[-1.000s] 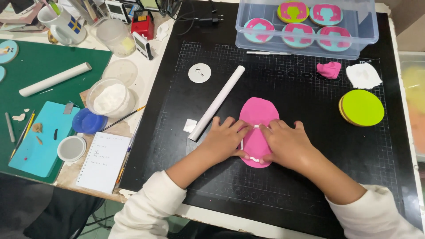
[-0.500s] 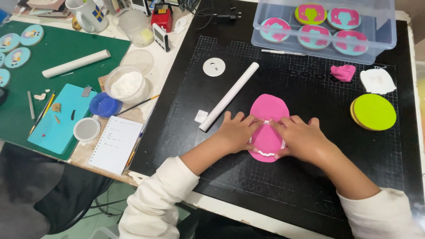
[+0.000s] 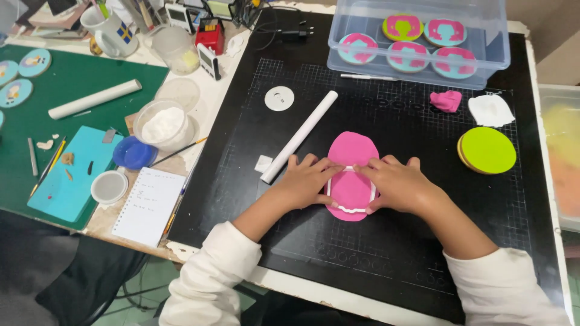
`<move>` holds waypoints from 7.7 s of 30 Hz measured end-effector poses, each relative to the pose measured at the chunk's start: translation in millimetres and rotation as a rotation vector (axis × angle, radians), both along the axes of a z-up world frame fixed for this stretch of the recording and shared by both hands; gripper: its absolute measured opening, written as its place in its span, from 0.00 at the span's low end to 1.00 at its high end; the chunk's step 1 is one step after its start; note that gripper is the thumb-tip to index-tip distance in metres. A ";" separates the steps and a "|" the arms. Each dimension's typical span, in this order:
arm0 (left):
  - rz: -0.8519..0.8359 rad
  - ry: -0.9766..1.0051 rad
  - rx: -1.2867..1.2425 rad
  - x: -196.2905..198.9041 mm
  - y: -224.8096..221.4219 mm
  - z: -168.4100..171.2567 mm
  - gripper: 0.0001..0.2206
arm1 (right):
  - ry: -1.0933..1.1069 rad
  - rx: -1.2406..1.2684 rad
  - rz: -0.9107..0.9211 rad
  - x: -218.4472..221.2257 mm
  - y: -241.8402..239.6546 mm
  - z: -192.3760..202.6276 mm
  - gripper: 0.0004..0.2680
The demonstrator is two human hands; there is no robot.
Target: Rolling out pink fondant on a mat and using a plastic cutter to create a specific shape.
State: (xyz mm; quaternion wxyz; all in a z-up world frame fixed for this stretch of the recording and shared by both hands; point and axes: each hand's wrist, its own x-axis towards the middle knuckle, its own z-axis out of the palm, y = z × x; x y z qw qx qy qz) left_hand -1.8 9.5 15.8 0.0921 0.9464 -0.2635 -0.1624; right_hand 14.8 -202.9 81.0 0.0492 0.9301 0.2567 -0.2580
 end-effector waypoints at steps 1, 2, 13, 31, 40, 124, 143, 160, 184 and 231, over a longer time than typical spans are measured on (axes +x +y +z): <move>0.013 0.036 -0.030 -2.2 2.4 7.5 0.37 | 0.027 0.016 0.002 -0.1 -0.4 4.7 0.30; 0.020 0.075 -0.059 -4.1 3.6 14.1 0.37 | 0.057 0.032 -0.001 -1.0 -2.2 8.3 0.30; 0.001 0.149 0.058 4.1 0.5 20.8 0.34 | 0.046 0.063 0.052 6.5 -8.3 -7.3 0.31; 0.011 0.117 0.133 14.9 -8.7 1.0 0.38 | -0.528 0.049 -0.789 193.1 -247.6 -124.1 0.13; -0.011 0.127 0.015 12.7 0.6 -0.7 0.38 | -0.398 0.037 -0.852 184.3 -226.3 -89.9 0.20; -0.010 0.175 -0.207 11.2 11.4 13.7 0.39 | -0.357 0.509 -0.014 -18.2 -21.6 -109.5 0.11; -0.026 -0.434 -0.105 -31.5 -38.4 -52.9 0.22 | -0.428 0.340 0.045 -27.2 -18.8 -100.7 0.11; -0.094 -0.673 -0.024 -34.8 -32.8 -52.0 0.06 | -0.667 0.370 0.295 -36.7 -40.6 -129.3 0.08; -0.039 -0.597 -0.118 -38.0 -37.8 -52.9 0.07 | -0.604 0.283 0.163 -36.3 -41.8 -93.0 0.09; -0.059 -0.640 -0.170 -32.8 -24.3 -59.8 0.08 | -0.608 0.263 0.197 -36.4 -35.1 -143.9 0.05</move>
